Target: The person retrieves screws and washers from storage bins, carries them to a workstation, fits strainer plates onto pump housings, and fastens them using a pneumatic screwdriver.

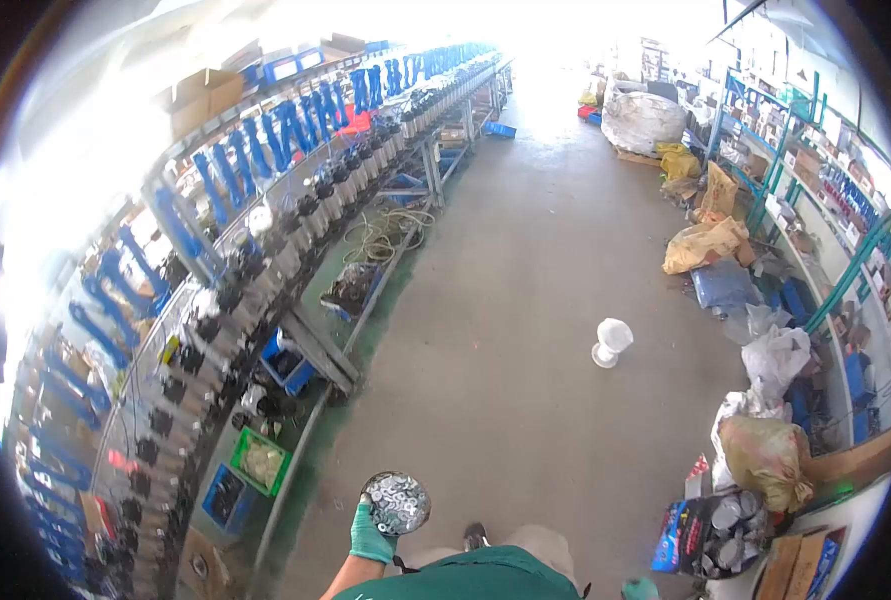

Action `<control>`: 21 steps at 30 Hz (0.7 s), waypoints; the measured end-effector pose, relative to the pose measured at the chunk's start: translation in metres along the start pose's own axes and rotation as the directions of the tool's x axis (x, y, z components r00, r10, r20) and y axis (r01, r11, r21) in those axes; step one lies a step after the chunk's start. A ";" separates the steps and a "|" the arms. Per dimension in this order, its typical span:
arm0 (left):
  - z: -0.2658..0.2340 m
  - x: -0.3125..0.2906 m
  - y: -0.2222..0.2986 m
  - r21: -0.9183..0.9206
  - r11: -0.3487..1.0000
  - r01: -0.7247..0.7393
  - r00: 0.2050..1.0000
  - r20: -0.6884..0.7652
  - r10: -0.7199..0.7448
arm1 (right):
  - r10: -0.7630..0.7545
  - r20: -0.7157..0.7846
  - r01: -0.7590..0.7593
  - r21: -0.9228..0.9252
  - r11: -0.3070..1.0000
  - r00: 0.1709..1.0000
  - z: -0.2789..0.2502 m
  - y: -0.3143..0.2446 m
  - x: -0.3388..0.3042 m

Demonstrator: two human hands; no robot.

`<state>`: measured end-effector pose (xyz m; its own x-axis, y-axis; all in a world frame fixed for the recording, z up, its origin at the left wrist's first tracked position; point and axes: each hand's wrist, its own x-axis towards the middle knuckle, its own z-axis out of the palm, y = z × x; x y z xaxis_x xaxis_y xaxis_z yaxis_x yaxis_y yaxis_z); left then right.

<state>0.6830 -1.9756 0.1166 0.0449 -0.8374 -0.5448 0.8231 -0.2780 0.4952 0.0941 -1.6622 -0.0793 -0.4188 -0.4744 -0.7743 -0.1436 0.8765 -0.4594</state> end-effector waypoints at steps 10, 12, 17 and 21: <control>0.167 0.325 0.070 0.039 0.999 0.010 0.994 0.112 -0.014 | 0.368 0.054 -0.360 -0.118 0.925 0.928 0.043 -0.242 0.141; 0.196 0.385 0.075 -0.035 0.999 0.010 1.000 0.003 -0.010 | 0.318 0.052 -0.318 0.002 0.948 0.947 0.040 -0.335 0.210; 0.328 0.501 0.106 -0.070 0.997 0.038 0.995 0.093 -0.031 | -0.083 0.019 0.061 0.519 0.852 0.996 0.006 -0.721 0.356; 0.394 0.636 0.110 -0.066 0.997 -0.036 0.999 -0.006 0.036 | -0.546 -0.023 0.532 0.256 0.807 0.838 -0.028 -1.009 0.419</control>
<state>0.5788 -2.7243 0.0908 0.0778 -0.8440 -0.5307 0.8564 -0.2160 0.4690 0.0382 -2.7431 0.0716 -0.2930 -0.8738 -0.3881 -0.1095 0.4339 -0.8943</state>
